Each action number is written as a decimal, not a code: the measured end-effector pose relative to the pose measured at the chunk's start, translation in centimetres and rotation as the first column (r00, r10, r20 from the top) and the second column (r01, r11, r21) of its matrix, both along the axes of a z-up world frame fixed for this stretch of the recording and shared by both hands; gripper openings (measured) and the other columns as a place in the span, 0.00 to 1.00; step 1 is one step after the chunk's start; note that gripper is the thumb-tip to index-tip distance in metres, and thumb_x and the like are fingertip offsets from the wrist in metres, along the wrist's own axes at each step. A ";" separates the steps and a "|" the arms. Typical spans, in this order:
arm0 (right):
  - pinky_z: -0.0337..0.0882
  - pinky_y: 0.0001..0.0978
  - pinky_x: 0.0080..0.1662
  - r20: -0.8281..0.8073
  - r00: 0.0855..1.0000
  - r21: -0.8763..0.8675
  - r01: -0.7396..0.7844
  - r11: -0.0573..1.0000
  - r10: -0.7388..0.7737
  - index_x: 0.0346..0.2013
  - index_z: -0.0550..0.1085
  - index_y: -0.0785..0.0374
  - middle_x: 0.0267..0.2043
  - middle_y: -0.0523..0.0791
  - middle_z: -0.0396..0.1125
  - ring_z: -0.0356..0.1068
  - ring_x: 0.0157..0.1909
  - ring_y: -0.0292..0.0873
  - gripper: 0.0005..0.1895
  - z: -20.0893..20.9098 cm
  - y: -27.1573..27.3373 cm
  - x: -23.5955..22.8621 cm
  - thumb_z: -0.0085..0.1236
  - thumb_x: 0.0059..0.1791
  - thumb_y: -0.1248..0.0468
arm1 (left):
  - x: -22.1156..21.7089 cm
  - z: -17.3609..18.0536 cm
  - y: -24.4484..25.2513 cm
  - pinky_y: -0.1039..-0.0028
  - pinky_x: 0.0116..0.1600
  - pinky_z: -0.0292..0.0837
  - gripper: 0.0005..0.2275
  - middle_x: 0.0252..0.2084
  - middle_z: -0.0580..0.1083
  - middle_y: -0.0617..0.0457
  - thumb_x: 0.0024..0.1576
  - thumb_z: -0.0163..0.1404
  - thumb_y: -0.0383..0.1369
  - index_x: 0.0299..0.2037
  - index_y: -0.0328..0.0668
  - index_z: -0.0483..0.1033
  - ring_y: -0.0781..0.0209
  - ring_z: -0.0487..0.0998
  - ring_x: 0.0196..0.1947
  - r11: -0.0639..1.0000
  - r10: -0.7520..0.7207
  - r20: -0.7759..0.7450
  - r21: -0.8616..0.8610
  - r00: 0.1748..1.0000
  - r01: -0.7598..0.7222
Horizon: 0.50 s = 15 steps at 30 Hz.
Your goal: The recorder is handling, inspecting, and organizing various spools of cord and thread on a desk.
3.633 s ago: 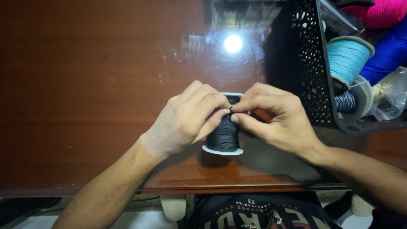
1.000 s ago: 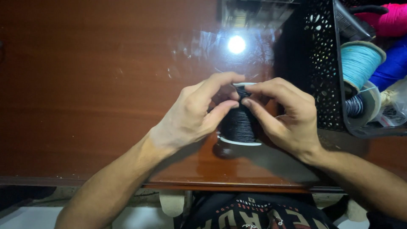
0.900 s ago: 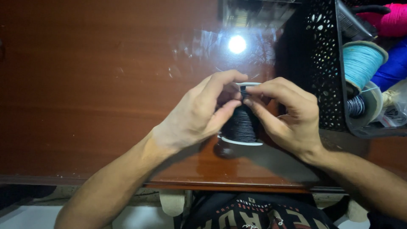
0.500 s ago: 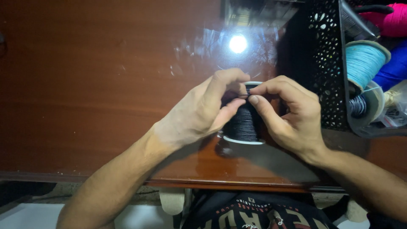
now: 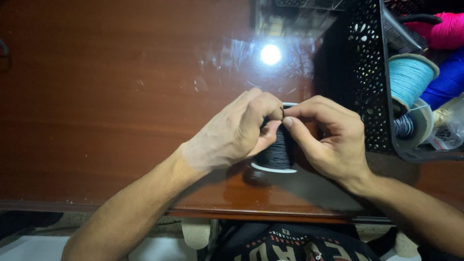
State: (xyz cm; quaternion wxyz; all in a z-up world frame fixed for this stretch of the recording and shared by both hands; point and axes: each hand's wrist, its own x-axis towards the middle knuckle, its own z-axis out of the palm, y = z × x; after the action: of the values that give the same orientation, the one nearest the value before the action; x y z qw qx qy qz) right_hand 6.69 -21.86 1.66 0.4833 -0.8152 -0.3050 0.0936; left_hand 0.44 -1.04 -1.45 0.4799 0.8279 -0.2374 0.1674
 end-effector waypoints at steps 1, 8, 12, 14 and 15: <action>0.58 0.18 0.28 0.000 1.000 0.001 0.003 1.000 -0.003 0.42 0.79 0.67 0.35 0.42 0.72 0.61 0.27 0.26 0.05 0.3 0.0 0.0 0.63 0.51 0.71 | 0.1 0.0 0.0 0.69 0.48 0.75 0.19 0.44 0.70 0.48 0.62 0.57 0.21 0.54 0.40 0.56 0.57 0.74 0.41 1.000 -0.003 0.000 0.001 1.000 0.003; 0.70 0.26 0.36 0.095 0.986 -0.080 -0.126 0.989 0.134 0.42 0.79 0.68 0.40 0.46 0.73 0.72 0.36 0.36 0.08 1.5 -0.1 0.2 0.64 0.48 0.71 | 0.2 -0.1 0.0 0.69 0.50 0.75 0.21 0.45 0.70 0.48 0.60 0.56 0.18 0.53 0.42 0.54 0.55 0.74 0.44 1.000 -0.013 0.061 0.000 0.998 0.013; 0.70 0.27 0.38 0.126 0.979 -0.058 -0.153 0.987 0.159 0.42 0.76 0.69 0.40 0.46 0.71 0.72 0.38 0.37 0.07 1.1 -0.2 0.4 0.61 0.50 0.70 | 0.3 0.2 0.1 0.70 0.51 0.76 0.20 0.47 0.70 0.49 0.61 0.55 0.17 0.52 0.41 0.55 0.56 0.74 0.47 0.999 -0.039 0.037 -0.016 0.999 0.039; 0.67 0.27 0.37 0.071 0.988 -0.087 -0.130 0.988 0.136 0.40 0.75 0.68 0.38 0.45 0.69 0.69 0.36 0.37 0.05 1.0 -0.2 0.7 0.60 0.51 0.70 | 0.3 1.1 0.3 0.69 0.52 0.76 0.18 0.48 0.70 0.48 0.59 0.55 0.17 0.51 0.40 0.59 0.55 0.74 0.47 0.999 -0.041 0.023 -0.007 0.999 0.041; 0.65 0.28 0.35 0.015 0.993 -0.118 -0.111 0.987 0.114 0.38 0.75 0.68 0.36 0.45 0.67 0.66 0.33 0.37 0.04 1.0 -0.2 0.8 0.59 0.51 0.69 | 0.3 1.6 0.4 0.67 0.53 0.76 0.16 0.48 0.71 0.48 0.57 0.55 0.17 0.50 0.38 0.63 0.53 0.75 0.47 0.999 -0.039 0.009 0.002 0.999 0.039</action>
State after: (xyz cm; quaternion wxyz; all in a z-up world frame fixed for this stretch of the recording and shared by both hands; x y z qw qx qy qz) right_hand 7.50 -22.05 2.61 0.4255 -0.8245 -0.3498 0.1295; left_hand 0.74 -0.61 0.11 0.4811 0.8227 -0.2560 0.1616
